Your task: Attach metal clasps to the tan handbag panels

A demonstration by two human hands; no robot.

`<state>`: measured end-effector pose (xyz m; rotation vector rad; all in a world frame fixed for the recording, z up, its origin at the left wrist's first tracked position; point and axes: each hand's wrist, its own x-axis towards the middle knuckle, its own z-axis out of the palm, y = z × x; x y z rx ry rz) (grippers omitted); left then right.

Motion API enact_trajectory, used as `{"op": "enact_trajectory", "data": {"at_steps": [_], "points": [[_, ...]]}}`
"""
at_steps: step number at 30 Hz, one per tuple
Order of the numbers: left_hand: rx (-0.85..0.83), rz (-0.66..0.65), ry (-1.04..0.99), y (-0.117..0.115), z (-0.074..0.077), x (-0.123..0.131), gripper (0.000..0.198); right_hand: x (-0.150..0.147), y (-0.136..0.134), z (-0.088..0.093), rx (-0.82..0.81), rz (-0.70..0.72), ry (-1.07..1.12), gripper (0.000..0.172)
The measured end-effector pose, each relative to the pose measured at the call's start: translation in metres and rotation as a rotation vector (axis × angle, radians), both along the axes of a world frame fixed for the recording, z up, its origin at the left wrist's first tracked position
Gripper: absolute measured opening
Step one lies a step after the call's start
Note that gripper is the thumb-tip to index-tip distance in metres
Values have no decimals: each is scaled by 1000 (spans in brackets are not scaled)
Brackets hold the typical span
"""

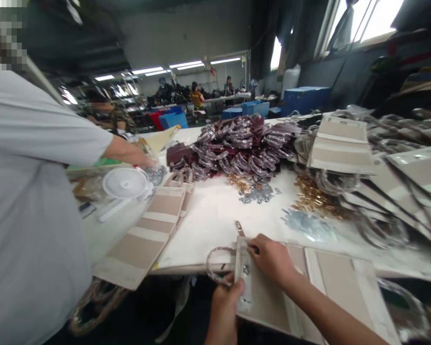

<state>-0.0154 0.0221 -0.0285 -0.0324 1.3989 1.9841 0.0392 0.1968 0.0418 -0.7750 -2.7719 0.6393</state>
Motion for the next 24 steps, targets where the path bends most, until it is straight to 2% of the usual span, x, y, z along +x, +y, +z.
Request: {"op": "enact_trajectory", "data": {"at_steps": [2, 4, 5, 6, 7, 9, 11, 12, 15, 20, 22, 24], "points": [[-86, 187, 242, -18, 3, -3, 71, 5, -3, 2, -22, -18, -34, 22], [-301, 380, 595, -33, 15, -8, 69, 6, -2, -1, -26, -1, -83, 26], [-415, 411, 801, -37, 23, -10, 67, 6, -1, -4, -25, 14, -102, 28], [-502, 370, 1016, -38, 31, -13, 67, 5, 1, -7, -26, 28, -116, 29], [-550, 265, 1215, -36, 39, -16, 69, 4, 2, -10, -32, 40, -123, 31], [-573, -62, 1476, -26, 52, -22, 72, 5, 5, -16, -56, 53, -117, 34], [-585, -326, 1543, -12, 57, -29, 68, 8, 6, -19, -82, 47, -105, 37], [-595, -385, 1541, -5, 57, -33, 65, 9, 7, -20, -92, 37, -105, 38], [-579, -404, 1546, 6, 51, -41, 57, 11, 7, -20, -108, 3, -142, 40], [-564, -451, 1577, 5, 46, -52, 53, 6, 8, -15, -132, 27, -198, 47], [-564, -473, 1606, 7, 45, -58, 53, 4, 11, -19, -158, 46, -238, 50], [-571, -506, 1646, 10, 39, -65, 58, 2, 17, -33, -194, 49, -268, 52]]}}
